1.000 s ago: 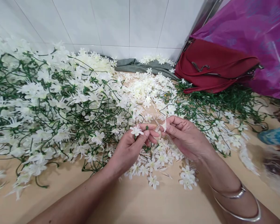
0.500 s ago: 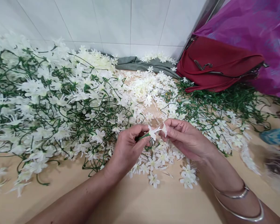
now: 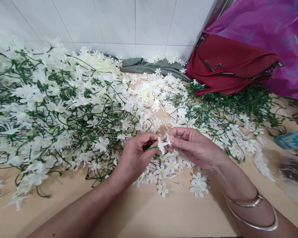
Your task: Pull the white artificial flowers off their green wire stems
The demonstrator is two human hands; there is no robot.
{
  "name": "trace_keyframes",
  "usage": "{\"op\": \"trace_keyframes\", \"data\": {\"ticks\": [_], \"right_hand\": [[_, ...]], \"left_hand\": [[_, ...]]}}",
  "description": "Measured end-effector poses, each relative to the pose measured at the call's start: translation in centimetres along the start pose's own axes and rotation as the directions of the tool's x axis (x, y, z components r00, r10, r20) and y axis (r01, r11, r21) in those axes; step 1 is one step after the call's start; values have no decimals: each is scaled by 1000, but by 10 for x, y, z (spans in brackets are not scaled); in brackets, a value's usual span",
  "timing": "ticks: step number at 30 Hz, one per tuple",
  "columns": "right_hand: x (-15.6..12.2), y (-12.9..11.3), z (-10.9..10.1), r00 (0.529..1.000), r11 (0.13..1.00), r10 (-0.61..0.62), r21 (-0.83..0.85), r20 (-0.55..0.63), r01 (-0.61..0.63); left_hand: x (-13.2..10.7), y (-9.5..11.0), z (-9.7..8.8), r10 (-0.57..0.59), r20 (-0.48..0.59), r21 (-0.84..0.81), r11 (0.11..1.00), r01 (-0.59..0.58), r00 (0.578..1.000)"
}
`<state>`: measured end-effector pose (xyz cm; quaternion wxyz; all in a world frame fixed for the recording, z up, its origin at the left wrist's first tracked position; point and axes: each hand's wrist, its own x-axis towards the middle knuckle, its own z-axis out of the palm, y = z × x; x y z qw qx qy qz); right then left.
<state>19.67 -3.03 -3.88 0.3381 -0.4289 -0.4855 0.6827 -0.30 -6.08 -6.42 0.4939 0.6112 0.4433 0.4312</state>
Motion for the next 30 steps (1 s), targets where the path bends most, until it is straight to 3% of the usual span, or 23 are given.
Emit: {"op": "trace_keyframes", "data": {"ticks": [6, 24, 30], "right_hand": [[1, 3, 1, 999, 1000, -3, 6, 45, 3], [3, 6, 6, 999, 1000, 1, -28, 38, 0], [1, 2, 1, 997, 999, -40, -8, 59, 40]], "left_hand": [[1, -7, 2, -49, 41, 51, 998, 47, 998], [-1, -9, 2, 84, 6, 262, 961, -83, 996], [0, -2, 8, 31, -3, 82, 996, -31, 1000]]}}
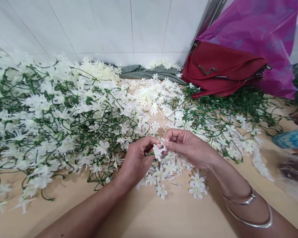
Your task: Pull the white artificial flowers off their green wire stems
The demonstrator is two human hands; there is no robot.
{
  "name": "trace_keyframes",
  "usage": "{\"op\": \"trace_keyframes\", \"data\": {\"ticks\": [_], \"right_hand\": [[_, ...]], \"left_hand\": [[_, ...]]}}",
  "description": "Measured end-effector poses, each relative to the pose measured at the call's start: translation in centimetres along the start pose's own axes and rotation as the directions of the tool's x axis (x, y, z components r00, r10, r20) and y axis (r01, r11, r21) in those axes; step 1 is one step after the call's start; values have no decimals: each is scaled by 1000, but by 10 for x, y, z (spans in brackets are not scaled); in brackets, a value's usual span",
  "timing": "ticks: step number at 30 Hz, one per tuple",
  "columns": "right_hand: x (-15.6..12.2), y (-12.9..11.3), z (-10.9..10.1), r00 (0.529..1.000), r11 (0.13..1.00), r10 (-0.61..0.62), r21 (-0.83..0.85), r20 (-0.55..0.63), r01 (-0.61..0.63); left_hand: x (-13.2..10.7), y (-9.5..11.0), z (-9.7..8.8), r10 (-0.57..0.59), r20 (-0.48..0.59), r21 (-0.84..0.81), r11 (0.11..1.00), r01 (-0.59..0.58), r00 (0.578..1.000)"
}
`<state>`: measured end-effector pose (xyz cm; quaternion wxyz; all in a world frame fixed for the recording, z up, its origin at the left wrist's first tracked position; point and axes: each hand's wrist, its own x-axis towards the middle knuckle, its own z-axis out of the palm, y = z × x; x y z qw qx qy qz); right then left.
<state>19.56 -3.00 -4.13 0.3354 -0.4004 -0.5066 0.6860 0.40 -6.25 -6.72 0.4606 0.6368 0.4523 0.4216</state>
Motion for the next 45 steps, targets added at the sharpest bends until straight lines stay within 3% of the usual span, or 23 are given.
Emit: {"op": "trace_keyframes", "data": {"ticks": [3, 5, 7, 9, 12, 14, 16, 18, 20, 22, 26, 28, 31, 33, 37, 39, 41, 43, 45], "right_hand": [[-1, -6, -4, 996, 995, -67, 67, -52, 70], [-1, -9, -8, 976, 983, -152, 77, -155, 165], [0, -10, -12, 942, 968, -225, 54, -248, 246], [1, -9, -16, 919, 959, -257, 35, -300, 280], [4, -4, -19, 887, 951, -297, -27, -354, 308], [7, 2, -20, 855, 935, -353, -157, -379, 317], [10, 9, -20, 820, 879, -437, -369, -369, 302], [14, 16, -20, 796, 750, -534, -594, -285, 290], [20, 20, -18, 783, 594, -602, -744, -159, 305], [26, 23, -15, 778, 469, -626, -824, -56, 319], [35, 24, -9, 796, 292, -604, -917, 44, 272], [37, 24, -7, 815, 256, -575, -933, 62, 252], [36, 24, -8, 827, 297, -562, -929, 16, 220], [35, 23, -10, 805, 352, -591, -915, -53, 198], [27, 18, -11, 751, 595, -614, -767, -242, 239], [21, 13, -8, 798, 738, -530, -621, -287, 266], [15, 7, -4, 875, 843, -409, -474, -259, 253], [11, 3, 0, 926, 906, -316, -357, -206, 229], [10, 1, 4, 949, 939, -262, -273, -174, 209]], "left_hand": [[6, 14, -7, -48, -49, -309, 951, 31, 998], [10, 21, -16, -56, -83, -536, 844, 3, 995], [12, 24, -23, -7, -70, -648, 761, -40, 997], [11, 24, -26, 44, 55, -675, 737, 5, 998], [5, 22, -19, 60, 289, -629, 764, 143, 955], [0, 21, -11, 31, 335, -569, 803, 176, 942], [-2, 19, -5, -5, 257, -511, 848, 141, 966], [-3, 16, 0, -21, 77, -479, 876, 56, 997], [-1, 12, 2, -41, -109, -467, 884, -14, 993], [2, 8, 3, -66, -231, -466, 884, -51, 971], [6, 4, 5, -91, -319, -476, 876, -76, 943], [7, 3, 7, -103, -319, -483, 873, -69, 942], [10, 0, 8, -114, -317, -486, 872, -58, 941], [10, -2, 9, -103, -316, -481, 874, -66, 943], [10, -7, 11, -58, -305, -446, 891, -88, 951], [9, -9, 12, -37, -303, -415, 905, -97, 952], [9, -10, 12, -10, -290, -385, 917, -107, 957], [10, -11, 12, 27, -275, -354, 926, -127, 961], [10, -12, 11, 55, -269, -326, 934, -145, 961]]}}
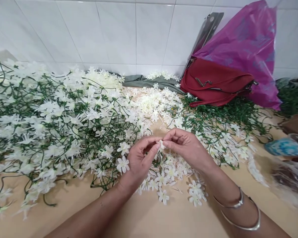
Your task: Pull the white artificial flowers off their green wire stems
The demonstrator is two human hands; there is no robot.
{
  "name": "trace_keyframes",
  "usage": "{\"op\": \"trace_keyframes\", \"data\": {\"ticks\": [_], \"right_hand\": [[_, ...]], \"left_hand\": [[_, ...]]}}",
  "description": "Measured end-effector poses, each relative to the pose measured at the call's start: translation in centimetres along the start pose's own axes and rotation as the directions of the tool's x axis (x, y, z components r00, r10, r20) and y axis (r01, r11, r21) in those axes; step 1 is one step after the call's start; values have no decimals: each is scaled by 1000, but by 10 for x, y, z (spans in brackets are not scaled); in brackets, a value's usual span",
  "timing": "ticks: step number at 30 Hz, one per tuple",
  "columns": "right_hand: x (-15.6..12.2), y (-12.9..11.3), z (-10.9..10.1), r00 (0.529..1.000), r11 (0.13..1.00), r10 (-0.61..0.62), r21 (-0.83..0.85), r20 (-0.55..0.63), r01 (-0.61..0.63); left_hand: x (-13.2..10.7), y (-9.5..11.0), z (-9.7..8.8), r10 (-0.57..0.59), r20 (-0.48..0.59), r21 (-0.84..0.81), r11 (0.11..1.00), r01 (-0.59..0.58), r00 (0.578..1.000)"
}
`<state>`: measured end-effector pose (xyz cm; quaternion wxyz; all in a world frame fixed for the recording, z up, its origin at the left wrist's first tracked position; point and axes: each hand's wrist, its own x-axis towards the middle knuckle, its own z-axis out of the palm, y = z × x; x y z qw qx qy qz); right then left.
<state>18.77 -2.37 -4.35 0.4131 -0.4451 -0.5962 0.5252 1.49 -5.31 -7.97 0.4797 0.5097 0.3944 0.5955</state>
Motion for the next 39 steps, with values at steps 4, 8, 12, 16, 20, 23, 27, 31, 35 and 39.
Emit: {"op": "trace_keyframes", "data": {"ticks": [4, 8, 12, 16, 20, 23, 27, 31, 35, 39], "right_hand": [[-1, -2, 2, 998, 996, 39, 76, 43, -43], [-3, -3, 2, 996, 999, 18, 25, 86, -20], [-6, -2, 6, 1000, 994, -10, -105, 17, 12], [-6, -6, 6, 999, 985, 29, -174, 32, -23], [1, -17, 3, 995, 965, 44, -262, 93, -18], [9, -21, 3, 992, 946, 6, -323, 126, 35], [14, -16, 7, 989, 929, -90, -350, 115, 125], [10, -8, 10, 985, 902, -168, -397, 39, 169], [4, -5, 7, 955, 836, -296, -480, 9, 264], [8, -1, -7, 899, 710, -431, -644, -78, 285]], "left_hand": [[0, 0, -2, 4, -17, 60, 998, -3, 1000], [0, 0, -1, -20, -45, 53, 998, 22, 999], [-1, 0, -1, -42, -56, 38, 998, 45, 998], [-1, 1, -2, -93, -55, 22, 995, 94, 994], [1, 1, -1, -145, -66, -44, 989, 142, 987], [3, -1, -1, -143, -73, -74, 988, 138, 987], [4, -2, -4, -173, -106, -45, 985, 169, 979], [4, 0, -3, -215, -135, -54, 976, 210, 967], [5, 2, 0, -246, -157, -88, 968, 234, 957], [6, 2, 2, -250, -146, -118, 965, 234, 957]]}}
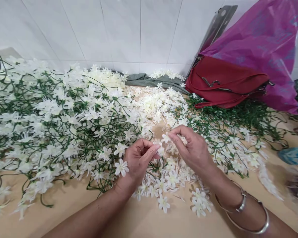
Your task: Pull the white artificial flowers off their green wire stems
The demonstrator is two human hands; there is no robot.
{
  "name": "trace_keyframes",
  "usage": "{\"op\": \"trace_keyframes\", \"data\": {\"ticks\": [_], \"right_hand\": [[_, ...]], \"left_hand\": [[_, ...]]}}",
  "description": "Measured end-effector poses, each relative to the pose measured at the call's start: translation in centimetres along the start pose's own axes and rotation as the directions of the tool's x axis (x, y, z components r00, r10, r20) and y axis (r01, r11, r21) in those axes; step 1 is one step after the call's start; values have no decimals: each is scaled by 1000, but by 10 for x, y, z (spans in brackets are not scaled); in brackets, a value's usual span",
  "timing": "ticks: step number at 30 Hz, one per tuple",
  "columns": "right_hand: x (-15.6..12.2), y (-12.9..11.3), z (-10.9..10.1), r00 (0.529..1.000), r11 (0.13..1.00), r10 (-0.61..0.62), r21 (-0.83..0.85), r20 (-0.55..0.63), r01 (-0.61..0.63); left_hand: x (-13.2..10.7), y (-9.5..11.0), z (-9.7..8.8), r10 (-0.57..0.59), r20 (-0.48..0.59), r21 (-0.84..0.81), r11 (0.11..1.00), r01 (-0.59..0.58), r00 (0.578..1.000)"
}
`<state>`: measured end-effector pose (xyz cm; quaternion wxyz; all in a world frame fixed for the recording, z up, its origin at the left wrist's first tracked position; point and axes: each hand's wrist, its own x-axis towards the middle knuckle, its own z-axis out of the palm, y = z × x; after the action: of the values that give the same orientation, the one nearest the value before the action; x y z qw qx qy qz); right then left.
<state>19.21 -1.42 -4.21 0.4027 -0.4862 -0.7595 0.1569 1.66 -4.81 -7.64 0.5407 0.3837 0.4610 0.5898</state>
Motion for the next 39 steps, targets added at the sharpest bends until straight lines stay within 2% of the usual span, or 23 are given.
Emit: {"op": "trace_keyframes", "data": {"ticks": [4, 7, 9, 11, 17, 20, 22, 25, 27, 29, 31, 33, 36, 39], "right_hand": [[8, 27, -6, 988, 986, 40, -153, -148, -63], [12, 40, -7, 978, 967, -64, -255, -196, 12], [12, 40, -6, 981, 956, -131, -280, -146, 86], [10, 37, -4, 987, 946, -156, -295, -46, 136], [1, 29, 1, 985, 920, -32, -379, 171, 96], [1, 29, 1, 974, 924, -34, -364, 224, 116], [3, 28, 1, 979, 937, -61, -328, 192, 123], [5, 21, 0, 993, 965, -88, -240, 74, 103], [5, 15, 0, 999, 992, -35, -117, 10, 36], [4, 11, 1, 997, 994, 75, 78, -4, -75], [4, 9, 3, 982, 936, 184, 299, 31, -184], [4, 8, 4, 961, 842, 262, 466, 91, -273], [3, 5, 6, 938, 736, 310, 584, 157, -342], [-2, -2, 8, 949, 719, 277, 623, 149, -308]], "left_hand": [[1, -2, 1, 29, -4, -25, 999, -29, 1000], [0, -2, 0, 61, 11, -41, 997, -61, 998], [-1, -2, 0, 69, 29, -34, 997, -68, 997], [-1, -3, -1, 75, 40, -12, 997, -75, 996], [-1, -7, -2, 97, 47, 26, 995, -99, 994], [-1, -7, -2, 92, 21, 23, 995, -92, 996], [-1, -7, -2, 97, 13, 34, 995, -97, 995], [0, -7, -1, 102, -7, 27, 994, -101, 995], [1, -7, 0, 89, -33, 5, 996, -89, 995], [2, -8, 2, 73, -54, -15, 997, -74, 996], [3, -8, 3, 64, -66, -29, 997, -66, 996], [3, -9, 3, 59, -68, -45, 997, -62, 996], [4, -9, 3, 55, -59, -69, 996, -59, 997], [4, -8, 2, 63, -43, -79, 995, -67, 997]]}}
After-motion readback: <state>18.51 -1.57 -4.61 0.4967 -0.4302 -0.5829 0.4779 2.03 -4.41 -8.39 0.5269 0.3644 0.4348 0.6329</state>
